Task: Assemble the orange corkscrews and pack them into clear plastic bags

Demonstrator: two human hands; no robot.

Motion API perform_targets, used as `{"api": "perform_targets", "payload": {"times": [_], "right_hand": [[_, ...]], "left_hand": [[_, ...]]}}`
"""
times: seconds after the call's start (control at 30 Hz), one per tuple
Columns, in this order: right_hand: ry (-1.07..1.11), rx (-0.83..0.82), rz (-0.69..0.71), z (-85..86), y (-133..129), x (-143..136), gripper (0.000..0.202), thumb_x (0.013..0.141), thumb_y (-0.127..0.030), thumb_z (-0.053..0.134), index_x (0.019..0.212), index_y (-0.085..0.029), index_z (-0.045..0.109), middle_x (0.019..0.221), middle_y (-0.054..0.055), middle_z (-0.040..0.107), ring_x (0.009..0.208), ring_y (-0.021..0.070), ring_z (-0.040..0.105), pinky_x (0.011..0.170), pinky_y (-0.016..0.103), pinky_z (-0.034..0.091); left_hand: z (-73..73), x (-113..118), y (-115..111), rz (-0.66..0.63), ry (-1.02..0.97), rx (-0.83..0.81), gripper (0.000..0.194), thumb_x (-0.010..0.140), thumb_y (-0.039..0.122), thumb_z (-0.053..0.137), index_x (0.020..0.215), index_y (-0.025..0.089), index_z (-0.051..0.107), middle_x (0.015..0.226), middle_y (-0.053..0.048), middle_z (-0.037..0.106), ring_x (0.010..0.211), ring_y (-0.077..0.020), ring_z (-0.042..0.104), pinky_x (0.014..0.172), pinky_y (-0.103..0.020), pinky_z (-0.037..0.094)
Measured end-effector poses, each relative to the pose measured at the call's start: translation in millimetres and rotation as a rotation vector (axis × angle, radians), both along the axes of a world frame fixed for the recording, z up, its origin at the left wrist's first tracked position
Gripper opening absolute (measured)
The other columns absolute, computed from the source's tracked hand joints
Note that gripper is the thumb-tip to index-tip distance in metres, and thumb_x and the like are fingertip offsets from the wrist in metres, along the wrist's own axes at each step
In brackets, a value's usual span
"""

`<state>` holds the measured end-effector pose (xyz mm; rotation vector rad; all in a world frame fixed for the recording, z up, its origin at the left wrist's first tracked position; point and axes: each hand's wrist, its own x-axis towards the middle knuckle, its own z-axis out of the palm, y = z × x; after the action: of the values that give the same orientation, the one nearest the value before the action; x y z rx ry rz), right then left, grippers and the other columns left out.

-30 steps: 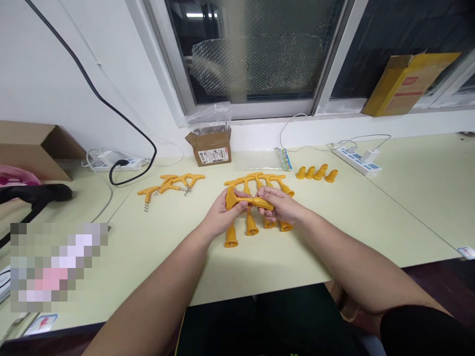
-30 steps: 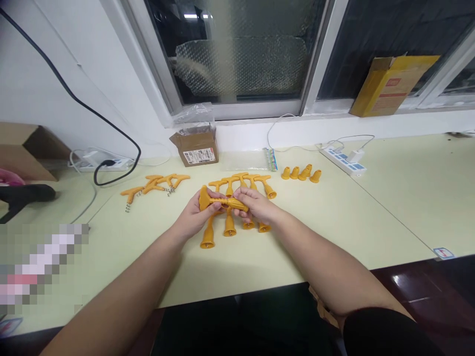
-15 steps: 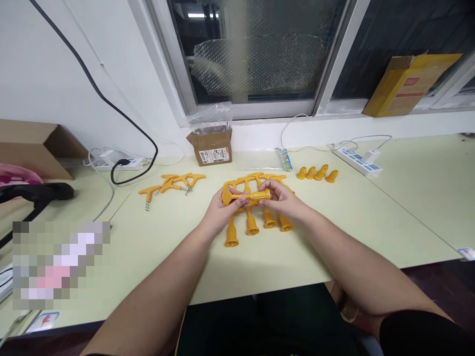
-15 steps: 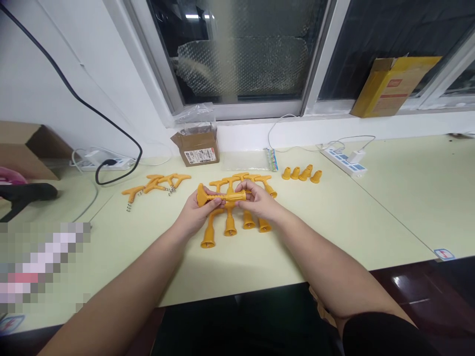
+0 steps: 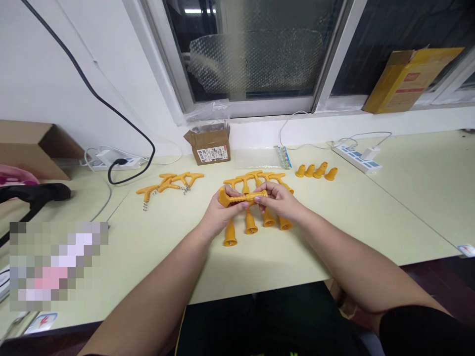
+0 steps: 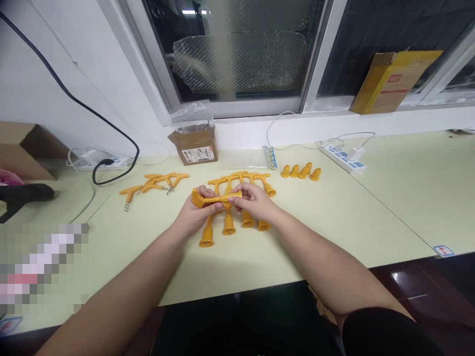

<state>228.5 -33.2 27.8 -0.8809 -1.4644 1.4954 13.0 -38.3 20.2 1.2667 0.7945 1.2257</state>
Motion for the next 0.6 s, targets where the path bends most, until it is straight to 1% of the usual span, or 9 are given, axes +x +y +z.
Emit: {"api": "perform_targets", "payload": {"times": [0.1,0.2,0.3,0.37,0.43,0.47,0.53,0.57,0.6], "right_hand": [[0.042,-0.197,0.074,4.0,-1,0,0.041,0.076,-0.05,0.085,0.087,-0.019,0.061,0.069,0.0,0.069,0.051,0.0101,0.057,0.049,0.024,0.05],[0.067,-0.413,0.151,6.9,-2,0,0.039,0.08,-0.051,0.081,0.082,-0.018,0.06,0.06,-0.003,0.061,0.041,0.0061,0.044,0.037,0.018,0.037],[0.065,-0.593,0.25,11.7,-3,3,0.031,0.086,-0.047,0.075,0.09,-0.019,0.062,0.053,-0.007,0.052,0.036,0.0039,0.029,0.032,0.014,0.026],[0.035,-0.671,0.308,15.2,-3,6,0.029,0.089,-0.046,0.071,0.098,-0.019,0.063,0.052,-0.008,0.049,0.035,0.0041,0.024,0.03,0.014,0.022],[0.006,-0.654,0.331,17.3,-4,8,0.032,0.091,-0.049,0.068,0.101,-0.019,0.064,0.053,-0.007,0.05,0.036,0.0049,0.026,0.031,0.015,0.023],[0.007,-0.603,0.322,17.5,-5,9,0.034,0.091,-0.052,0.069,0.101,-0.02,0.063,0.056,-0.006,0.053,0.037,0.0056,0.032,0.032,0.016,0.028],[0.039,-0.438,0.27,16.0,-7,8,0.037,0.087,-0.052,0.075,0.102,-0.021,0.062,0.066,-0.003,0.061,0.046,0.0082,0.048,0.041,0.019,0.043],[0.055,-0.338,0.232,14.5,-7,7,0.039,0.084,-0.049,0.08,0.103,-0.022,0.062,0.072,-0.003,0.065,0.053,0.0099,0.056,0.049,0.022,0.05],[0.061,-0.242,0.19,12.6,-8,6,0.04,0.08,-0.045,0.085,0.103,-0.022,0.062,0.078,-0.002,0.068,0.061,0.0112,0.061,0.058,0.024,0.055]], "left_hand": [[1.8,-1,-2,0.005,0.086,0.107,0.046,0.065,0.028,0.095,0.081,0.02,0.052,0.087,0.001,0.064,0.086,-0.0151,0.065,0.086,-0.034,0.054],[4.3,-1,-5,-0.023,0.133,0.181,0.041,0.069,0.027,0.093,0.078,0.02,0.053,0.085,0.0,0.064,0.087,-0.0164,0.066,0.087,-0.035,0.055],[6.3,-1,-8,-0.073,0.153,0.211,0.038,0.071,0.027,0.091,0.079,0.02,0.055,0.093,-0.003,0.068,0.092,-0.018,0.068,0.089,-0.037,0.056],[7.1,-1,-10,-0.102,0.158,0.199,0.037,0.072,0.027,0.091,0.079,0.02,0.055,0.099,-0.005,0.071,0.095,-0.0193,0.069,0.091,-0.039,0.057],[7.1,-1,-10,-0.108,0.15,0.178,0.037,0.072,0.027,0.091,0.079,0.02,0.055,0.098,-0.005,0.072,0.096,-0.0202,0.07,0.091,-0.039,0.057],[6.9,-1,-10,-0.098,0.143,0.162,0.038,0.071,0.027,0.091,0.079,0.02,0.055,0.095,-0.005,0.072,0.096,-0.0206,0.071,0.091,-0.04,0.057],[6.4,-2,-8,-0.047,0.128,0.12,0.04,0.068,0.029,0.093,0.079,0.02,0.055,0.09,-0.003,0.07,0.096,-0.0216,0.072,0.091,-0.04,0.057],[6.2,-2,-7,-0.017,0.126,0.1,0.042,0.067,0.03,0.094,0.079,0.02,0.055,0.089,-0.003,0.07,0.096,-0.0221,0.072,0.091,-0.04,0.057],[6.3,-2,-6,0.011,0.129,0.085,0.043,0.066,0.031,0.094,0.079,0.02,0.055,0.088,-0.003,0.07,0.095,-0.0225,0.072,0.09,-0.041,0.057]]}}
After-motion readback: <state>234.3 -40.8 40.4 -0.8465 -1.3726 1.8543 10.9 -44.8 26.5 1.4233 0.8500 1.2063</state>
